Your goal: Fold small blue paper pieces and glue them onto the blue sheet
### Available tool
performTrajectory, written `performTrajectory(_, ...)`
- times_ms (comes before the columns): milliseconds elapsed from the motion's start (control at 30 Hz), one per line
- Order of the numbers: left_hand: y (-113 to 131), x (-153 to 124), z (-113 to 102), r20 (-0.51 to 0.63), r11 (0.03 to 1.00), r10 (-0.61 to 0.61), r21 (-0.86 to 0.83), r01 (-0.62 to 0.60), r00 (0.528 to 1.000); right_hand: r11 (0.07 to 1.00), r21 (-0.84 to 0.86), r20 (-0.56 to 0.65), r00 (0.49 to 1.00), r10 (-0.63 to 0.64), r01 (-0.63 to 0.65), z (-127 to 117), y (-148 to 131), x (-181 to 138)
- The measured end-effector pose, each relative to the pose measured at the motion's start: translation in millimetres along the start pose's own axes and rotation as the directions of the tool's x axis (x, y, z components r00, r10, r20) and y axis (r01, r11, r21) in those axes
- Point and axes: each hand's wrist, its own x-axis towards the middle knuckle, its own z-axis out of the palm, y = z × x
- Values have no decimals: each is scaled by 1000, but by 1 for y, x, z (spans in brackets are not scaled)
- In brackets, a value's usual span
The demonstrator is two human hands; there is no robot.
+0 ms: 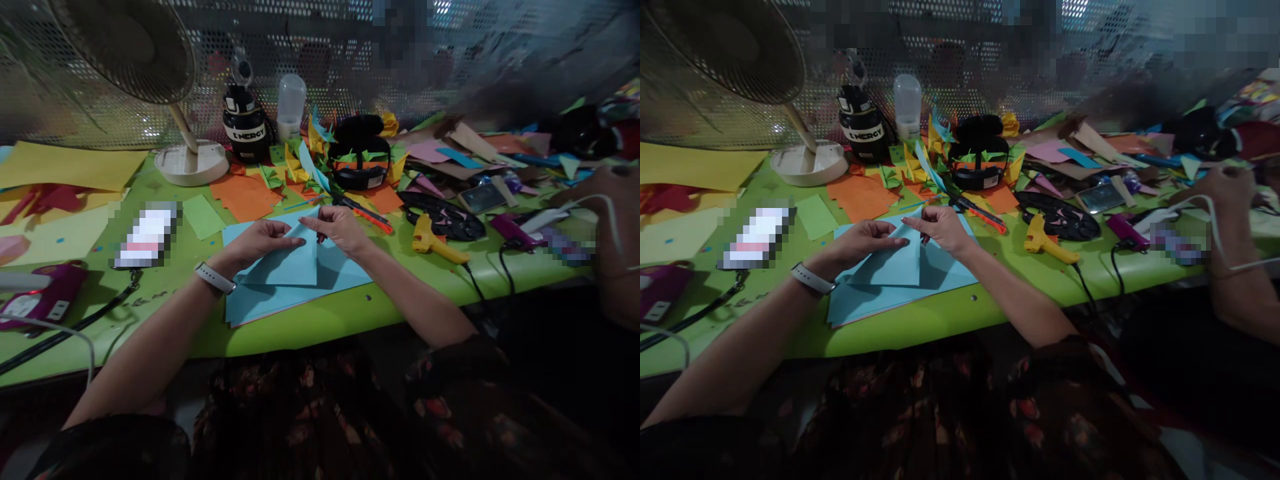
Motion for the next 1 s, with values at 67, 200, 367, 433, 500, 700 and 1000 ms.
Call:
performTrajectory(67, -1, 0, 1, -13, 1000, -10, 0, 10, 1000, 1000, -7, -5, 1000, 10, -10, 0, 1, 0)
performTrajectory(200, -2, 2, 3, -78, 999, -28, 40, 31, 997, 999, -36, 2, 1000, 4, -4, 1, 2, 0)
performTrajectory(367, -3, 2, 4, -59, 997, -21, 67, 25, 998, 998, -62, 14, 1000, -10, 11, 1, 1, -2)
performTrajectory(433, -3, 2, 3, -41, 997, -15, 74, 18, 999, 999, -48, 5, 1000, 8, -8, 2, 0, -3)
performTrajectory(500, -3, 2, 2, -22, 997, -12, 76, 14, 1000, 999, -18, 0, 999, 35, -35, 3, -2, -3)
performTrajectory(700, 0, 0, 3, 1, 998, -18, 62, 18, 1000, 1000, 18, -34, 999, 24, -24, 5, -1, -4)
performTrajectory(1000, 8, -7, 5, 30, 994, -34, 101, 30, 999, 994, 42, -230, 969, -88, 100, -12, -3, 6)
